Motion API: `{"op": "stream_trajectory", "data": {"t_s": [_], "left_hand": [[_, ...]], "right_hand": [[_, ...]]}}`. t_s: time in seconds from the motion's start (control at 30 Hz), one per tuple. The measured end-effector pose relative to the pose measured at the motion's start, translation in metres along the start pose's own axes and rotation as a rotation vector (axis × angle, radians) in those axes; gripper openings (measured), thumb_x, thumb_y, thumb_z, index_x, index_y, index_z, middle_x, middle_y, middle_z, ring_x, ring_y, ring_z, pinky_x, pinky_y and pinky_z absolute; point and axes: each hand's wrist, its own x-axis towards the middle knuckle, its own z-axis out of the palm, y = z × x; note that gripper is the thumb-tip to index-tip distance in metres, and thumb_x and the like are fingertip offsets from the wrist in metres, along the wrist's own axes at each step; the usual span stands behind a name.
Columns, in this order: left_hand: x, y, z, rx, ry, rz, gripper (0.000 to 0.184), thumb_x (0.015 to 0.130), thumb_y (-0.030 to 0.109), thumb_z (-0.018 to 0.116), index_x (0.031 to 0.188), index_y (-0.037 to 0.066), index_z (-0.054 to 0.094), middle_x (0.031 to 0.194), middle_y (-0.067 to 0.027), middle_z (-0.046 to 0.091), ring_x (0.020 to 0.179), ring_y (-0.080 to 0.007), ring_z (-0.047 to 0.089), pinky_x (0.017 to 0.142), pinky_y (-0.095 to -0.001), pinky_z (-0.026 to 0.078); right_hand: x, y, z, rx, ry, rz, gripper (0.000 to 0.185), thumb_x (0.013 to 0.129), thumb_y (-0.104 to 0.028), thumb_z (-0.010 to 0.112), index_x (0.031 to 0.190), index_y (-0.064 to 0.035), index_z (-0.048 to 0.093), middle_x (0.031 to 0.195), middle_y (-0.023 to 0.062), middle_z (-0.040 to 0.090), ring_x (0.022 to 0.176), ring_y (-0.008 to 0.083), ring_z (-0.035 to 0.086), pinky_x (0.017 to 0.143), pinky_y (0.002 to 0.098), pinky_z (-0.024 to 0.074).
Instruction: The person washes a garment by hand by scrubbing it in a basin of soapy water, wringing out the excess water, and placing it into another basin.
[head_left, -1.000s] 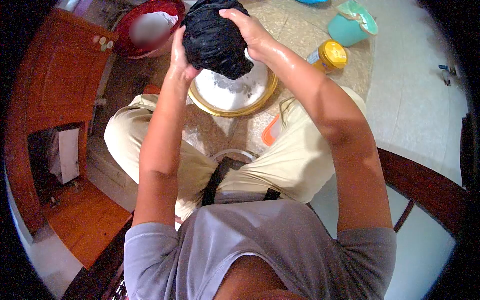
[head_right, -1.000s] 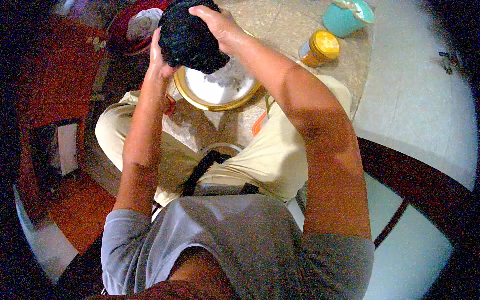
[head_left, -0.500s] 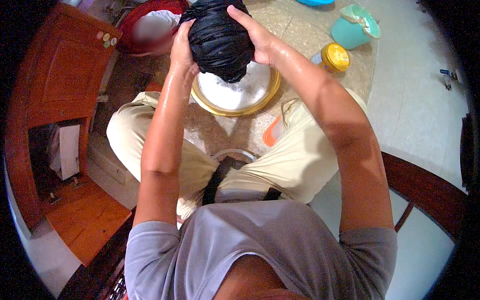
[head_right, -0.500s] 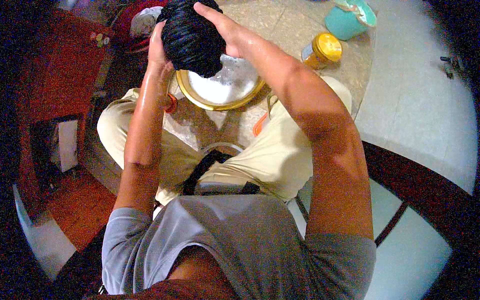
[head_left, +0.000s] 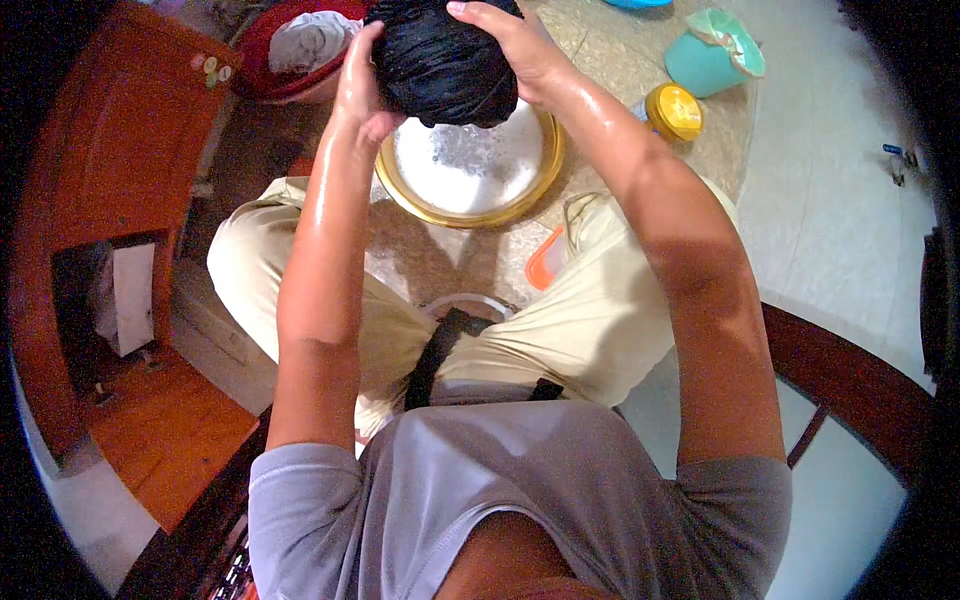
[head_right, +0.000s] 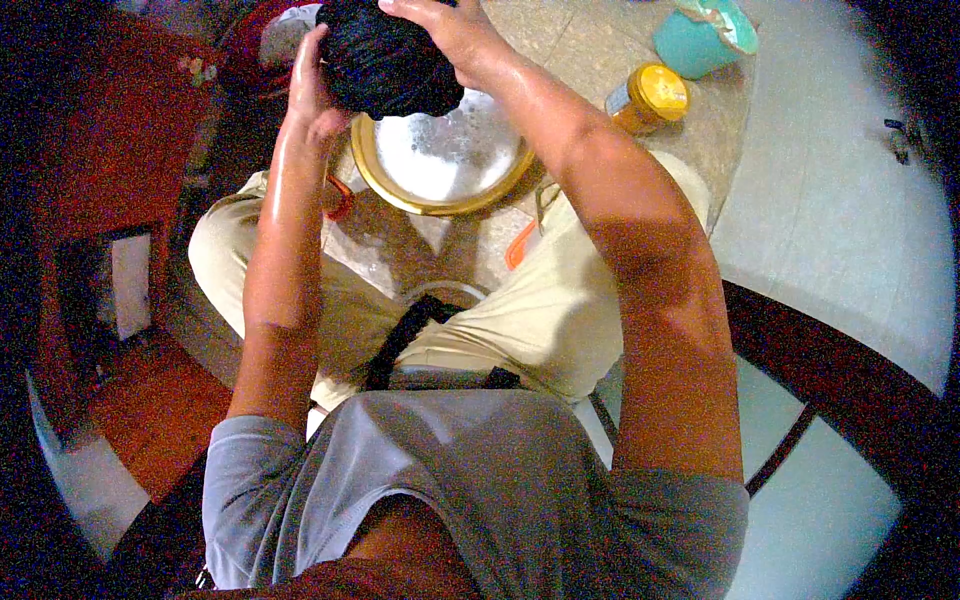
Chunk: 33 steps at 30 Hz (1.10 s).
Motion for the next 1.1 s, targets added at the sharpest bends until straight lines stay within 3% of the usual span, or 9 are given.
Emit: {"op": "stream_trajectory", "data": {"t_s": [0.1,0.13,0.4,0.6,0.8,0.9,0.93,1.07,1.1], "left_hand": [[-0.007,0.006,0.013,-0.034,-0.053,0.091,0.051,0.085,0.045,0.049,0.119,0.007,0.053,0.114,-0.0129,0.059,0.101,-0.0289,0.058,0.091,-0.0443,0.046],[-0.006,0.01,0.012,-0.1,-0.184,0.041,0.062,0.082,0.05,0.058,0.126,0.007,0.048,0.125,-0.0148,0.051,0.113,-0.0285,0.052,0.097,-0.043,0.042],[0.004,-0.002,0.004,-0.157,-0.074,0.267,0.032,0.088,0.031,0.05,0.1,0.003,0.058,0.09,-0.0114,0.064,0.08,-0.0227,0.064,0.075,-0.0338,0.052],[0.005,-0.003,-0.004,-0.151,-0.181,0.315,0.033,0.089,0.027,0.041,0.098,0.001,0.059,0.09,-0.0126,0.064,0.08,-0.024,0.064,0.076,-0.0347,0.052],[0.011,-0.006,-0.009,-0.229,-0.209,0.121,0.034,0.087,0.027,0.041,0.095,0.0,0.06,0.091,-0.0149,0.065,0.08,-0.0262,0.064,0.078,-0.037,0.053],[0.009,-0.009,-0.002,-0.2,-0.018,0.126,0.022,0.082,0.02,0.051,0.091,0.002,0.06,0.083,-0.0124,0.064,0.073,-0.0238,0.063,0.07,-0.0344,0.053],[0.014,-0.014,-0.016,0.028,-0.008,0.097,0.051,0.086,0.039,0.048,0.12,0.001,0.049,0.115,-0.0177,0.057,0.103,-0.0322,0.057,0.093,-0.0449,0.045],[0.027,-0.034,-0.036,0.047,0.122,-0.072,0.049,0.087,0.037,0.047,0.12,0.0,0.049,0.116,-0.0199,0.056,0.103,-0.0326,0.058,0.094,-0.045,0.044],[0.035,-0.044,-0.046,0.025,0.144,-0.097,0.047,0.087,0.035,0.047,0.118,0.0,0.049,0.116,-0.0199,0.056,0.104,-0.033,0.057,0.094,-0.0448,0.044]], "right_hand": [[0.001,-0.006,0.001,-0.017,-0.003,0.0,0.039,0.081,-0.024,0.064,0.11,0.0008,0.055,0.101,0.0109,0.061,0.09,0.0193,0.06,0.081,0.0315,0.0489],[0.001,-0.006,0.002,0.0,-0.007,0.015,0.038,0.081,-0.024,0.064,0.11,0.0004,0.055,0.1,0.0107,0.062,0.089,0.0193,0.06,0.081,0.0313,0.0489],[0.005,0.007,0.016,0.193,-0.108,0.085,0.029,0.085,-0.03,0.058,0.099,-0.0041,0.06,0.089,0.0058,0.062,0.08,0.0157,0.06,0.075,0.0286,0.0488],[0.008,0.01,0.017,0.226,-0.179,0.097,0.028,0.086,-0.031,0.054,0.096,-0.0049,0.061,0.088,0.006,0.063,0.079,0.0161,0.06,0.076,0.0297,0.0488],[0.01,0.015,0.009,0.265,-0.181,0.231,0.034,0.086,-0.034,0.052,0.102,-0.0038,0.059,0.094,0.0085,0.064,0.083,0.018,0.061,0.079,0.0307,0.0491],[0.012,0.016,0.007,0.113,-0.136,0.266,0.039,0.086,-0.036,0.053,0.107,-0.0034,0.057,0.098,0.01,0.064,0.085,0.0197,0.062,0.079,0.0322,0.0502],[0.014,0.015,0.006,0.042,-0.127,0.288,0.041,0.086,-0.037,0.054,0.109,-0.0034,0.057,0.099,0.0106,0.064,0.086,0.0203,0.062,0.08,0.0328,0.0506],[0.012,0.033,-0.014,-0.241,-0.033,0.474,0.061,0.084,-0.046,0.056,0.122,0.0014,0.049,0.119,0.0174,0.056,0.107,0.0257,0.056,0.098,0.0341,0.0392],[0.005,0.035,-0.012,-0.325,0.068,0.442,0.057,0.086,-0.048,0.052,0.116,0.0013,0.052,0.106,0.015,0.063,0.092,0.025,0.063,0.084,0.0372,0.05]]}}
